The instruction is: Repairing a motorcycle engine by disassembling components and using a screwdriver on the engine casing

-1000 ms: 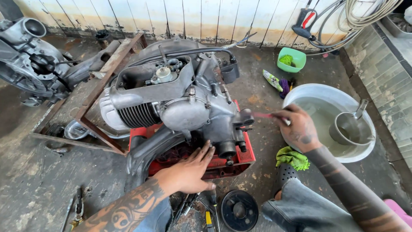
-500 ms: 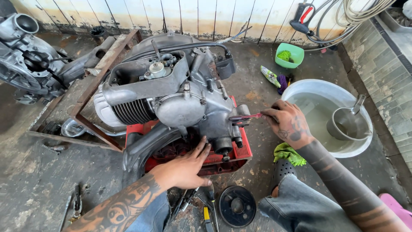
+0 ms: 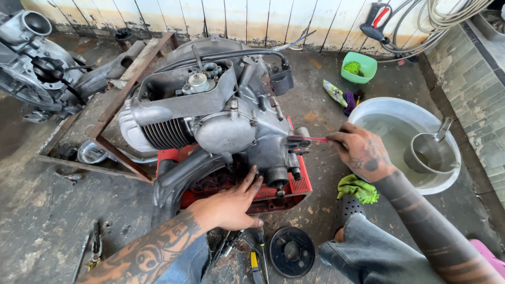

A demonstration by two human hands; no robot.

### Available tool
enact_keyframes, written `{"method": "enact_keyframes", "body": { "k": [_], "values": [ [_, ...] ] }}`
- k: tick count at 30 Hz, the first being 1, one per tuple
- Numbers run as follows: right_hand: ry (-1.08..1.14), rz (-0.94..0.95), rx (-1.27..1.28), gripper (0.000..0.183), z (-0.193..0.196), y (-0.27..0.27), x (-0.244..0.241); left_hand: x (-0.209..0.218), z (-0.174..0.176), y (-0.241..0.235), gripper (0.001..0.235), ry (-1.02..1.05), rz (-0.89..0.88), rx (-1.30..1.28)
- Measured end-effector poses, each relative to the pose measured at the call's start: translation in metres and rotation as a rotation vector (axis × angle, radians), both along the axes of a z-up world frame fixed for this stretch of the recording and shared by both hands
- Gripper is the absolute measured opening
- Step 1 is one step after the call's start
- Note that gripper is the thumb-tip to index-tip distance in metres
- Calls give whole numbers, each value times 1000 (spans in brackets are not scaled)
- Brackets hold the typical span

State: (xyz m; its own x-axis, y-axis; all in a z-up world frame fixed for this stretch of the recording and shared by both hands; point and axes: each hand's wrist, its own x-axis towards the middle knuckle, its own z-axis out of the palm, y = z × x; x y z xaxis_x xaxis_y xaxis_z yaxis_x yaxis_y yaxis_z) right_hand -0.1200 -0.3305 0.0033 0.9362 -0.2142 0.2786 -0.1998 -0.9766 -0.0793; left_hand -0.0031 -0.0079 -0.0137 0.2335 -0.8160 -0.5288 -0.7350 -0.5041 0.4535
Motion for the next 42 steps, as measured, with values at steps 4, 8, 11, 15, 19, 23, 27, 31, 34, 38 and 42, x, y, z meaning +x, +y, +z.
{"method": "enact_keyframes", "body": {
  "k": [4, 8, 11, 15, 19, 23, 27, 31, 34, 38, 42],
  "values": [
    [51, -114, -22, 13, -1, -2, 1, -2, 1, 1, 106, 6, 7, -1],
    [109, -80, 93, 11, 4, 13, 4, -1, 3, 2, 105, 4, 4, -4],
    [150, -196, -5, 12, -4, -6, 5, -2, 8, 1, 103, 3, 0, 0],
    [187, -56, 215, 14, 5, 23, 3, -3, 9, 3, 102, 18, 11, 5],
    [103, -72, 222, 20, -12, -1, -1, -3, 16, 5, 103, -10, -38, 24],
    [-60, 178, 249, 13, -23, 19, -7, -3, 17, 6, 102, 11, -6, 17],
    [-191, 294, 83, 21, -15, 5, -7, -1, 0, 1, 113, -101, -104, 218],
    [-209, 262, 179, 22, -13, 18, -7, 2, -19, 7, 117, -125, -100, 81],
    [-246, 324, 94, 17, -10, 15, -1, 2, -22, 6, 116, -138, -129, 73],
    [-186, 203, 249, 20, -23, 3, -2, -1, -23, 4, 116, -160, -160, 66],
    [-124, 399, 241, 14, -15, 39, 0, 0, -25, 6, 113, -140, -129, 51]
  ]
}}
